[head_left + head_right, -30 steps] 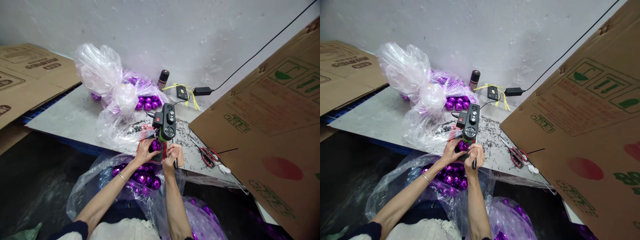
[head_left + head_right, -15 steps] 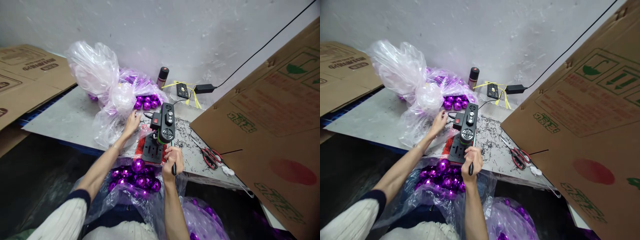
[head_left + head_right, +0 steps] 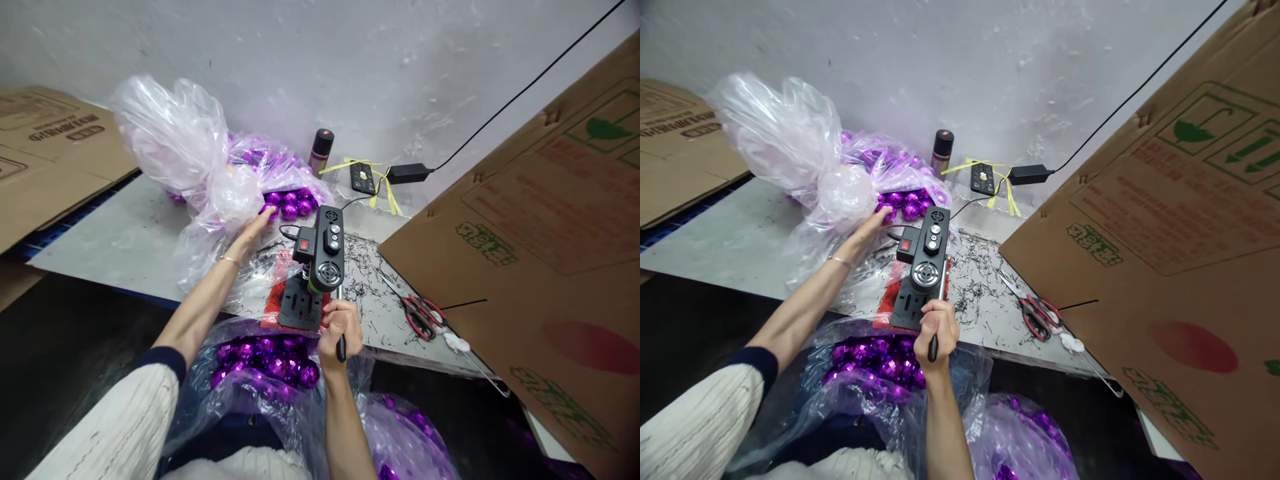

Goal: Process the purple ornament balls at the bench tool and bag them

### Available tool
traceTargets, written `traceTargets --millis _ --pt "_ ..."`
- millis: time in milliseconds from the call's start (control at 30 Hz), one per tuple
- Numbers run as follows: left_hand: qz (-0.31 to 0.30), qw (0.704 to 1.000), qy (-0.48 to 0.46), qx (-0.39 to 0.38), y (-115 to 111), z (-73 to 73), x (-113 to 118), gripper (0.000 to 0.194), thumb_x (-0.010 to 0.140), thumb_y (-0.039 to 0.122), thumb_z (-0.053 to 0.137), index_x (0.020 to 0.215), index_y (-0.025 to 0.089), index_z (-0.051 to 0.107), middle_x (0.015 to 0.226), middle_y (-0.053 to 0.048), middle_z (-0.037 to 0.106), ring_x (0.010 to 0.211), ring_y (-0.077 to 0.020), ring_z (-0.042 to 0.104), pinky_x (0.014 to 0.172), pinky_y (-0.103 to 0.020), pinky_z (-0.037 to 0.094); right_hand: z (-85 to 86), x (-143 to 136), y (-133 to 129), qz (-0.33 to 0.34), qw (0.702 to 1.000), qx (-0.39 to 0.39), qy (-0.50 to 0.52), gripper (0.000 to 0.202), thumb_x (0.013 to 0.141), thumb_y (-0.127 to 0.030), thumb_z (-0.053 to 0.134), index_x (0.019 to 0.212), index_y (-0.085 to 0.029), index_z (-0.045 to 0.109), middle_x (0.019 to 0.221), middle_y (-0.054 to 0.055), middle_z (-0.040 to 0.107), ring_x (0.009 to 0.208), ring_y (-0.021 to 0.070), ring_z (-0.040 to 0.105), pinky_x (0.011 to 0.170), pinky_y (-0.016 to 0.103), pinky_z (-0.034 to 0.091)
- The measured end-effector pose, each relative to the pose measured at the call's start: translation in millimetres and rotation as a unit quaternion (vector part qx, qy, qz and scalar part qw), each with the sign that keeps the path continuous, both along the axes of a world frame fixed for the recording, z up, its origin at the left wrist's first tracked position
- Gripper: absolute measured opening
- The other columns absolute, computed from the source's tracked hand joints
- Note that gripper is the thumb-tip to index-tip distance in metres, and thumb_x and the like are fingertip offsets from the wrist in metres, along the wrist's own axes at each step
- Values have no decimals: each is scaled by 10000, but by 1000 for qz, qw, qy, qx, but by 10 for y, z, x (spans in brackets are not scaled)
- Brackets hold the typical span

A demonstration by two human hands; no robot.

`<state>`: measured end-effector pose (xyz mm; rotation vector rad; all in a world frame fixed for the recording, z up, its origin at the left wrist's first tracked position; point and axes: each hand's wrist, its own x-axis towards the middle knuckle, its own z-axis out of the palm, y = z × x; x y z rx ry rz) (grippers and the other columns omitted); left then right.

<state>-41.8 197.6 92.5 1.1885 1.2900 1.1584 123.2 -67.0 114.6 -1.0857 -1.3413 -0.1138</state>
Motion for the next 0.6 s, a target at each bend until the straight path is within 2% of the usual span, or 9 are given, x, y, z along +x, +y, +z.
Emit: traceTargets --millis 133,200,267,367,433,533,600 --pt "-23 978 -180 -100 -604 138 -222 148 987 288 703 1070 167 686 1009 -72 768 891 -175 734 848 -320 663 138 -19 10 1 1000 1 16 351 1079 -172 452 745 -232 542 734 -17 601 688 139 623 622 297 453" --pt "-58 957 -248 -137 -983 166 -335 209 937 294 774 1103 183 711 1011 -65 781 841 -174 742 767 -294 659 225 -30 19 -2 1000 -2 28 367 1085 -185 455 730 -232 536 711 -24 594 675 136 616 621 296 443" --pt "-87 945 -276 -156 -1348 136 -405 316 886 325 838 1154 195 731 1046 -69 798 836 -181 756 724 -277 647 307 -37 33 -1 999 -11 45 384 1094 -198 461 718 -233 528 685 -35 575 667 130 612 632 290 448" --pt "-91 960 -225 -140 -1781 -34 -375 487 826 426 893 1229 202 734 1109 -80 814 906 -214 783 733 -283 639 407 -42 57 2 997 -28 71 411 1104 -221 476 695 -233 514 664 -42 556 649 118 603 633 280 453" --pt "-84 978 -163 -101 -1963 -205 -270 586 800 502 897 1277 212 717 1150 -85 821 985 -250 795 822 -336 656 447 -43 67 0 996 -35 79 426 1108 -240 481 683 -236 506 655 -42 545 640 118 599 626 281 455" --pt "-100 993 -56 -22 -2094 -444 -67 656 802 567 867 1329 221 686 1205 -102 821 1073 -298 796 971 -450 655 464 -39 66 -1 997 -33 73 426 1111 -251 476 686 -240 505 648 -40 536 644 123 602 627 286 468" --pt "-119 992 32 38 -2118 -548 44 644 838 570 837 1356 222 676 1262 -117 809 1135 -322 785 1028 -498 638 448 -29 56 -2 998 -32 59 414 1109 -246 475 697 -242 511 650 -38 536 653 129 605 632 292 476"
